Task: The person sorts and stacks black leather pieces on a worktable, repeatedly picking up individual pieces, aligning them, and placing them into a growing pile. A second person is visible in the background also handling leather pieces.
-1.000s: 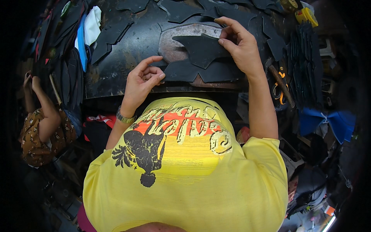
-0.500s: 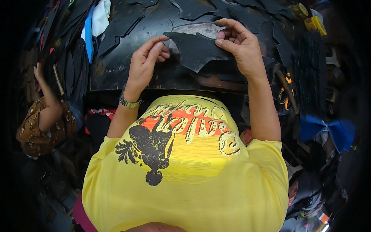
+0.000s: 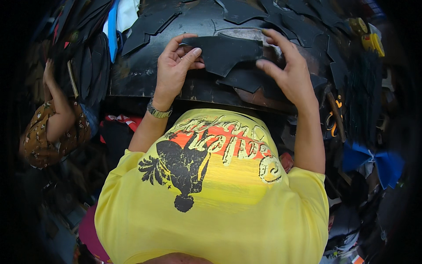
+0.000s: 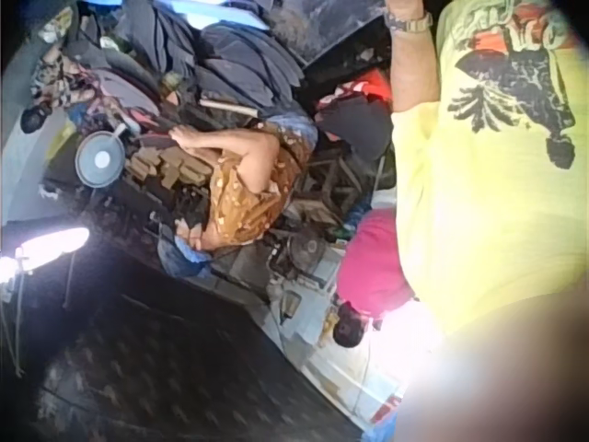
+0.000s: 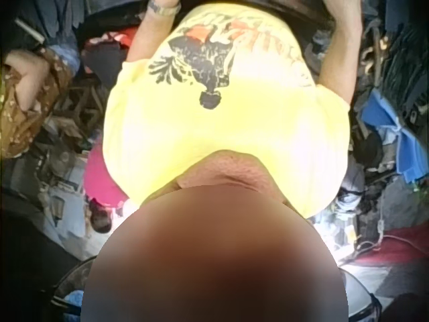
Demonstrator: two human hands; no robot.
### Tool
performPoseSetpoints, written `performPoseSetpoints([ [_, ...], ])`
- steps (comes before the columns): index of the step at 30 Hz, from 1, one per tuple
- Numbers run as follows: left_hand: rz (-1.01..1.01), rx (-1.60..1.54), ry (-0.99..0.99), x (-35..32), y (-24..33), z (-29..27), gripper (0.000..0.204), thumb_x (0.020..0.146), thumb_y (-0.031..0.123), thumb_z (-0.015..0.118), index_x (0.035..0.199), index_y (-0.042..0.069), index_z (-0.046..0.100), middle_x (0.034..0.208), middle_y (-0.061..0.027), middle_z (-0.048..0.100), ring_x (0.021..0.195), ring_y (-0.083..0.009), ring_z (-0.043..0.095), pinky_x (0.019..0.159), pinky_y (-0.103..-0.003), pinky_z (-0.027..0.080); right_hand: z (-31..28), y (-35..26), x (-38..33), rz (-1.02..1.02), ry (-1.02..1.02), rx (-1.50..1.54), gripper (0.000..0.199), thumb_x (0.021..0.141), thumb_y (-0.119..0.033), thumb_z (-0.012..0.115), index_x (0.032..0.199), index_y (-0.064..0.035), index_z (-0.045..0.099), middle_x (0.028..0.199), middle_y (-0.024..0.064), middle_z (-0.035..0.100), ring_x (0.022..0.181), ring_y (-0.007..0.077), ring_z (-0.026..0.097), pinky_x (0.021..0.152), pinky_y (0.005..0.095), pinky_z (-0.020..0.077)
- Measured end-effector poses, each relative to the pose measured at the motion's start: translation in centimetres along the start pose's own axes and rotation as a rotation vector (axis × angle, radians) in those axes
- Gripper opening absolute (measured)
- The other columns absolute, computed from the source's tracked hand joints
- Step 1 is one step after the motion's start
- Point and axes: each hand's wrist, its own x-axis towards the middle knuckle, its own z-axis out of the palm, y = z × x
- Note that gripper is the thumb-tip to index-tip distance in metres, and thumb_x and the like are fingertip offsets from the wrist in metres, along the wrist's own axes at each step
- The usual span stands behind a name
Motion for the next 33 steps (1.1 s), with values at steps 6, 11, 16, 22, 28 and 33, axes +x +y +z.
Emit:
performPoseSetpoints([
  [6,0.046,-0.059,0.090,0.0,-0.4,-0.6,0.038,0.099,0.002,0.065,0.135,0.001,0.052,0.100,-0.0111,0.069,0.085,-0.0144,0.071,0.075,-0.027,0.062,-0.2,-1.1,-1.6,-0.080,-0.229,-0.353,0.081,0.073,-0.002,0.084,0.147,-0.0108,0.052,0.144,0.0130,0.055,0.134,0.0342,0.051,0.115,0.0393,0.0396],
  [11,0.064,-0.061,0.105,0.2,-0.5,-1.0,0.037,0.099,0.003,0.065,0.134,0.001,0.053,0.099,-0.0111,0.068,0.086,-0.0149,0.071,0.074,-0.028,0.062,0.1,-1.6,-1.0,-0.041,-0.258,-0.209,0.082,0.072,-0.002,0.083,0.146,-0.0139,0.051,0.132,0.0148,0.058,0.127,0.0372,0.053,0.107,0.0436,0.0438],
  [16,0.072,-0.051,0.120,0.1,-0.5,-1.4,0.037,0.099,0.003,0.065,0.134,0.001,0.052,0.100,-0.0106,0.068,0.086,-0.0150,0.071,0.074,-0.027,0.063,0.3,-1.7,-0.6,-0.063,-0.248,-0.143,0.083,0.071,0.001,0.083,0.146,-0.0148,0.051,0.130,0.0145,0.058,0.121,0.0371,0.057,0.103,0.0423,0.0474],
  [22,0.049,-0.061,0.123,0.0,-0.9,-1.4,0.038,0.099,0.002,0.065,0.135,0.002,0.053,0.099,-0.0101,0.067,0.086,-0.0150,0.071,0.074,-0.027,0.063,0.6,-0.8,-0.5,0.031,-0.208,-0.032,0.077,0.073,0.003,0.080,0.144,-0.0094,0.055,0.130,0.0103,0.062,0.121,0.0255,0.057,0.110,0.0363,0.0417],
  [28,-0.002,-0.059,0.154,0.3,-0.9,-1.1,0.040,0.098,0.001,0.066,0.136,0.003,0.052,0.098,-0.0088,0.066,0.086,-0.0146,0.070,0.074,-0.027,0.063,-0.6,-0.8,-0.1,0.051,-0.182,0.266,0.053,0.085,0.009,0.067,0.136,-0.0029,0.059,0.125,0.0037,0.061,0.114,0.0154,0.056,0.106,0.0303,0.0424],
  [33,-0.030,-0.027,0.034,0.5,-0.7,0.6,0.039,0.098,0.001,0.065,0.136,0.002,0.053,0.098,-0.0087,0.067,0.084,-0.0136,0.070,0.074,-0.025,0.062,-3.0,-1.3,-0.3,-0.013,-0.029,0.203,0.040,0.085,0.010,0.066,0.123,-0.0024,0.063,0.105,0.0036,0.064,0.100,0.0146,0.060,0.095,0.0269,0.0472],
])
